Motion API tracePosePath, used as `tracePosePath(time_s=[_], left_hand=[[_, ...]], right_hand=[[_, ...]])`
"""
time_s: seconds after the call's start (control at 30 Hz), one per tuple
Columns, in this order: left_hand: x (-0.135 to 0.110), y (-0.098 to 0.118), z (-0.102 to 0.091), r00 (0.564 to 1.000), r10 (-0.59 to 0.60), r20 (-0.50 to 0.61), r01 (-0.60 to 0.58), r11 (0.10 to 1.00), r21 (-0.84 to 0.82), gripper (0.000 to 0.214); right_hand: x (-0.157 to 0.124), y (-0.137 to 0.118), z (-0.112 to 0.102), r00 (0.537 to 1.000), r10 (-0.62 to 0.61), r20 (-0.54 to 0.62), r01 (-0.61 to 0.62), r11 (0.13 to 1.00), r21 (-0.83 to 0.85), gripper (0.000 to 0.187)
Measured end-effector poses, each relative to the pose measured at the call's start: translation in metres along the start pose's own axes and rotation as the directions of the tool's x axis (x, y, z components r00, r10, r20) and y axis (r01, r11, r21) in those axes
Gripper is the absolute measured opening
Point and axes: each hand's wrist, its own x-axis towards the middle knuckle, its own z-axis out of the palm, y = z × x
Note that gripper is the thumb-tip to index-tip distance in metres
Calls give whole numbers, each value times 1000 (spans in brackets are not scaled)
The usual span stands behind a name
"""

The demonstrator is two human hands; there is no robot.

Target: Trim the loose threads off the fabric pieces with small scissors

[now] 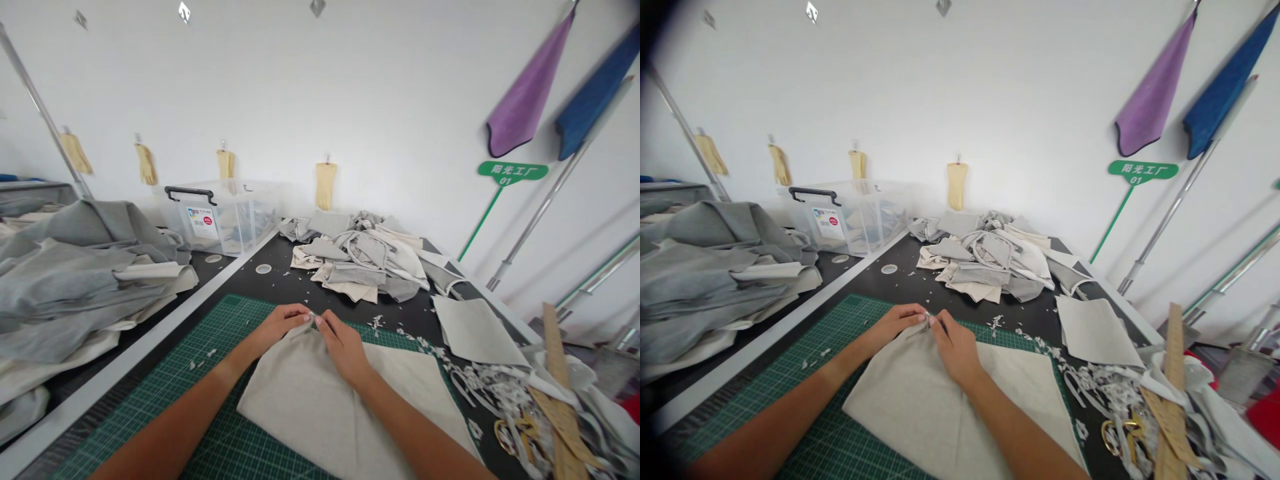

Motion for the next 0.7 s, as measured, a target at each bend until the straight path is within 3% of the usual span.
tracePosePath(time_s=[0.7], left_hand=[[6,-16,1,998,64,-12,-63,993,96,35]], right_hand=[[2,5,3,998,-46,42,51,990,-132,40]])
